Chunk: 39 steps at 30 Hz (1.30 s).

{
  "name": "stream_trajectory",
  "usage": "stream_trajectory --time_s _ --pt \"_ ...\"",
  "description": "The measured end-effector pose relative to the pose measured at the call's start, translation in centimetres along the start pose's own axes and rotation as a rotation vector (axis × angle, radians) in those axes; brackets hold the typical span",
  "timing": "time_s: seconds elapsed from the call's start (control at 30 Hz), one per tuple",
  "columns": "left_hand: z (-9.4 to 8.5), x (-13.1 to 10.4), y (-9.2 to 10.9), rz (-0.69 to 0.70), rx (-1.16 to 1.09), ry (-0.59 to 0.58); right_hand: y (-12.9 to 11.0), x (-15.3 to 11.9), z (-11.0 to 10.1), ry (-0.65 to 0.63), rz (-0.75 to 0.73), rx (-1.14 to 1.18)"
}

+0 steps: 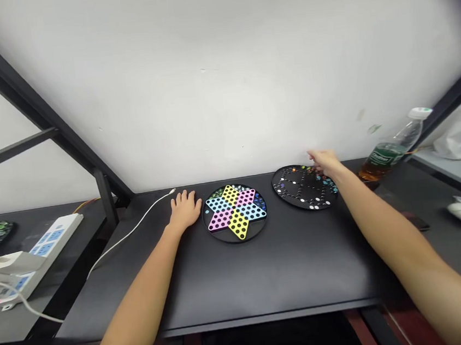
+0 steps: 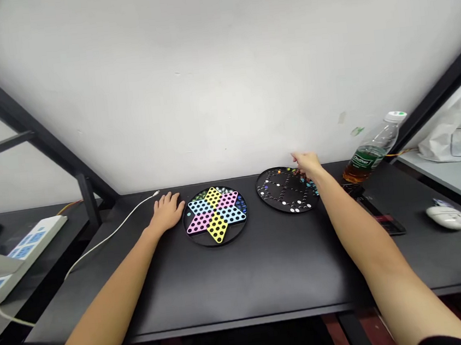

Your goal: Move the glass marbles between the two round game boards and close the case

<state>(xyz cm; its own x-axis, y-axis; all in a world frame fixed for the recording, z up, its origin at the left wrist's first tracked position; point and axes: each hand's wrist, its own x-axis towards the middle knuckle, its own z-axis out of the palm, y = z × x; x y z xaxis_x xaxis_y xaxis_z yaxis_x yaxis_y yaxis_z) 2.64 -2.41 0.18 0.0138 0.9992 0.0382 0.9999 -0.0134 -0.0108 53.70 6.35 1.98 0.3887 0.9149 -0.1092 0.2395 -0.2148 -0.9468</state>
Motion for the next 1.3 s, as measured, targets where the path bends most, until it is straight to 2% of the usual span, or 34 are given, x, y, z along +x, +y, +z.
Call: stream_trajectory --time_s 0.07,0.13,0.23,0.33,0.4,0.47,0.57,0.67,0.73,0.83,1.03,1.1,1.23,1.3 --pt "0.0 0.0 0.0 0.002 -0.003 0.004 0.3 -0.2 0.2 0.067 -0.116 -0.394" --pt "0.0 -0.1 0.0 0.003 -0.004 0.005 0.4 -0.4 0.6 0.032 -0.163 -0.662" --pt "-0.1 -0.1 0.0 0.001 0.002 0.006 0.5 -0.6 1.2 0.013 -0.166 -0.848" --pt "-0.1 -0.1 0.0 0.002 0.001 0.005 0.5 -0.8 1.7 0.034 -0.173 -0.873" --pt "-0.1 -0.1 0.0 0.004 -0.006 0.005 0.3 -0.9 1.9 0.037 -0.175 -0.779" --pt "0.0 -0.1 -0.1 0.003 -0.01 0.008 -0.1 -1.1 1.9 -0.002 -0.121 -0.536" --pt "0.1 -0.1 -0.1 0.003 -0.01 0.01 -1.3 -1.2 1.0 -0.204 0.019 0.031" --pt "0.0 -0.1 0.0 0.008 -0.01 0.014 -2.5 -1.5 -0.6 -0.441 0.074 0.493" --pt "-0.1 -0.1 0.0 0.009 -0.004 0.016 -3.0 -1.9 -1.5 -0.526 0.091 0.648" --pt "-0.1 -0.2 0.1 0.006 0.011 0.019 -2.8 -2.2 -2.1 -0.526 0.12 0.681" --pt "0.0 -0.1 0.0 0.001 0.015 0.013 -1.0 -0.7 -0.8 -0.071 0.067 0.12" --pt "0.1 0.0 0.0 0.006 0.01 0.014 -0.3 -0.4 -0.4 -0.002 0.042 -0.021" --pt "0.1 0.0 -0.1 0.006 0.006 0.011 0.5 -0.5 0.4 0.054 -0.087 -0.695" --pt "0.0 0.0 -0.1 0.004 0.008 0.007 0.6 -0.6 1.0 0.069 -0.106 -0.912"
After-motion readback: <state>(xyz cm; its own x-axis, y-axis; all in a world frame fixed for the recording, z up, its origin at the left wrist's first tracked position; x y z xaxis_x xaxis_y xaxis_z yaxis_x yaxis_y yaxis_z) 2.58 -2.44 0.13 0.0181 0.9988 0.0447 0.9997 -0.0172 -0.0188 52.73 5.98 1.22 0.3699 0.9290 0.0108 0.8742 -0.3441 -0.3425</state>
